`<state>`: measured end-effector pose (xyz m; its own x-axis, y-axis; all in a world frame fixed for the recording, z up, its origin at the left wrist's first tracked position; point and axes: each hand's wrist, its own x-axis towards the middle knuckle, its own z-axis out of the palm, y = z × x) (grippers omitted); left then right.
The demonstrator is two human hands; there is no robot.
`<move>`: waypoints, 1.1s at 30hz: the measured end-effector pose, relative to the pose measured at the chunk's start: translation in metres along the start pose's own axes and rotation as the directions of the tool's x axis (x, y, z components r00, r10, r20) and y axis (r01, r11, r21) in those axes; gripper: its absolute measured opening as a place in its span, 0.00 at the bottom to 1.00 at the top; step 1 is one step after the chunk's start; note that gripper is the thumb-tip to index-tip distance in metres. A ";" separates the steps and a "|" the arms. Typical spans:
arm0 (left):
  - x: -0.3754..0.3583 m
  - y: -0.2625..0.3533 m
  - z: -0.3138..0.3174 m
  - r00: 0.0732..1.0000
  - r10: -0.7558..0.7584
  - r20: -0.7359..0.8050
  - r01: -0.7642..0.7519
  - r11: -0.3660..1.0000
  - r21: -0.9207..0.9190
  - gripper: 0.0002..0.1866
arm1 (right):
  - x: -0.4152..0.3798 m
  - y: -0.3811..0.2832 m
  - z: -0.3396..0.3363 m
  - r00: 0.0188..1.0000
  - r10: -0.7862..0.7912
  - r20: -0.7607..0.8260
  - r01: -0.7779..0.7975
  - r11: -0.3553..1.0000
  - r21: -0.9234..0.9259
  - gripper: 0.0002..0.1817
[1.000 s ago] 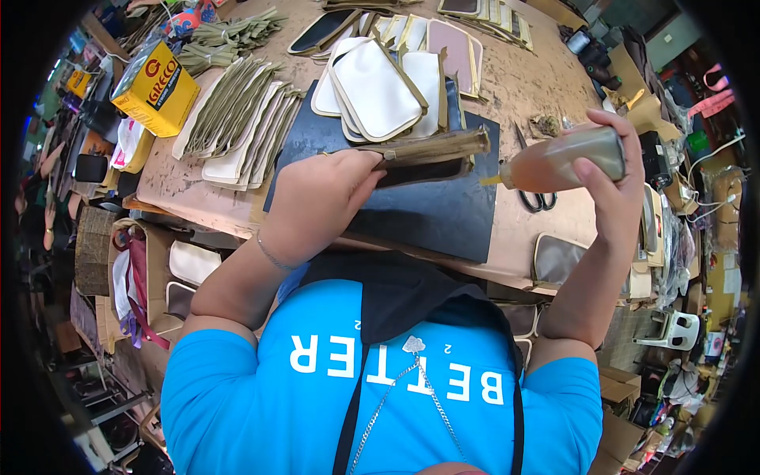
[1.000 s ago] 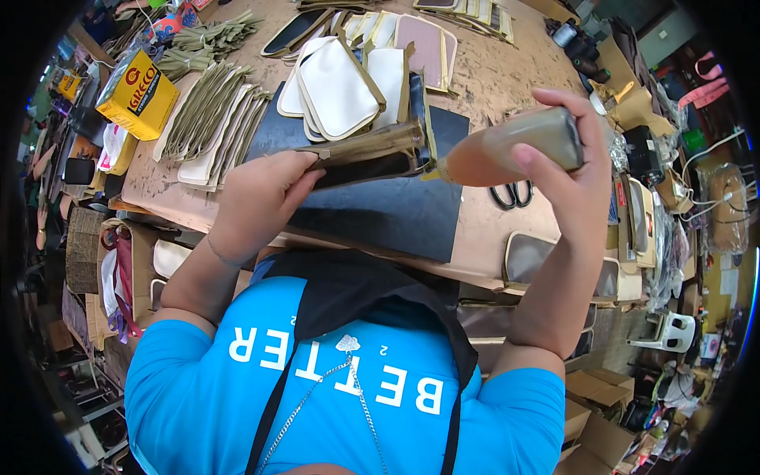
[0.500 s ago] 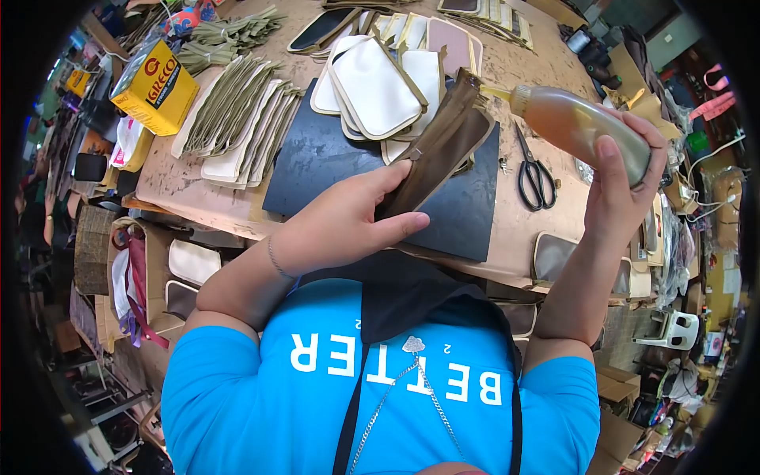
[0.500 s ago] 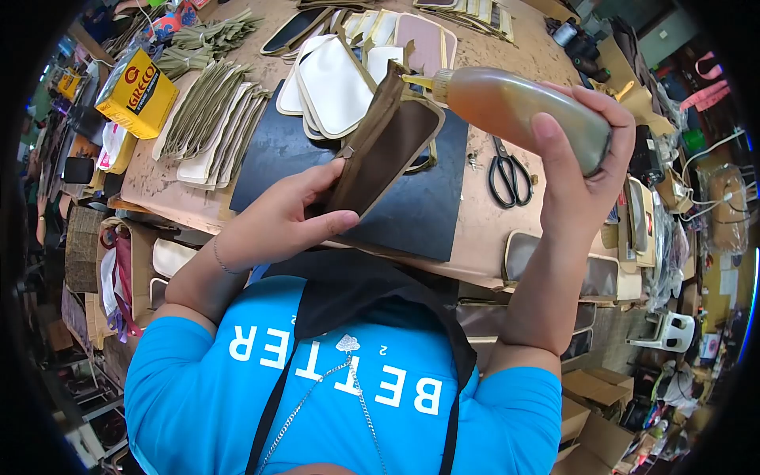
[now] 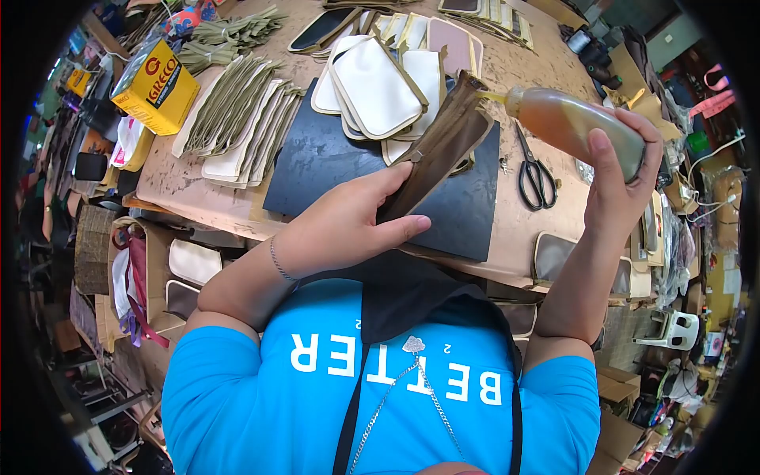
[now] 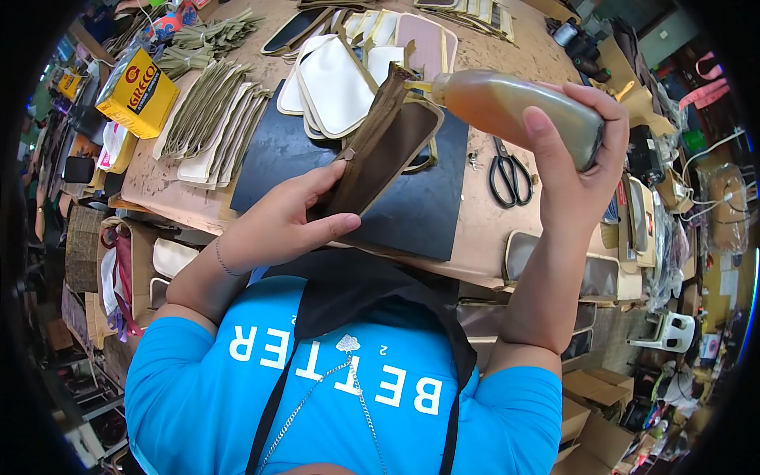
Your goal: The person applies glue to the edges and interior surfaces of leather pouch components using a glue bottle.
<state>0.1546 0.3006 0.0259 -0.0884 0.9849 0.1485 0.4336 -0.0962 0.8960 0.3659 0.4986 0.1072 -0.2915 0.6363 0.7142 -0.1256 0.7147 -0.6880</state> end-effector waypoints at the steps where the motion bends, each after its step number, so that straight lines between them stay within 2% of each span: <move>1: 0.000 0.004 -0.002 1.000 -0.021 0.012 0.021 1.000 0.000 0.31 | -0.001 0.000 0.000 1.000 0.007 0.010 -0.007 1.000 0.008 0.22; 5: -0.001 0.004 -0.001 1.000 -0.029 -0.001 0.029 1.000 -0.010 0.31 | -0.003 -0.003 0.002 0.999 0.007 0.050 -0.005 0.999 -0.050 0.21; 14: 0.000 -0.004 0.003 0.996 0.081 -0.032 -0.084 0.988 -0.130 0.32 | -0.011 -0.001 0.006 0.992 0.038 0.118 -0.041 0.999 0.022 0.21; 17: 0.001 0.002 -0.001 0.999 0.026 0.042 -0.017 0.978 -0.209 0.32 | -0.014 -0.001 0.007 0.985 0.071 0.158 -0.078 0.996 0.042 0.21; 20: -0.002 0.007 -0.002 0.991 -0.088 0.103 0.123 0.906 -0.405 0.33 | -0.018 -0.002 0.009 0.982 0.083 0.168 -0.098 0.992 0.081 0.20; 23: -0.001 0.007 -0.002 0.992 -0.050 0.115 0.098 0.879 -0.467 0.33 | -0.019 0.001 0.008 0.979 0.070 0.191 -0.086 0.993 0.076 0.21; 29: 0.000 0.020 -0.008 0.981 -0.038 0.193 0.157 0.744 -0.649 0.31 | -0.023 -0.002 0.013 0.967 0.098 0.237 -0.132 0.982 0.132 0.21; 33: 0.000 0.020 -0.010 0.979 -0.048 0.200 0.174 0.712 -0.681 0.32 | -0.028 -0.002 0.016 0.954 0.135 0.269 -0.185 0.968 0.171 0.21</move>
<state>0.1544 0.2975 0.0485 0.0716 0.9973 0.0185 -0.3171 0.0052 0.9484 0.3588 0.4748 0.0870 -0.5496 0.6255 0.5538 -0.2295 0.5243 -0.8200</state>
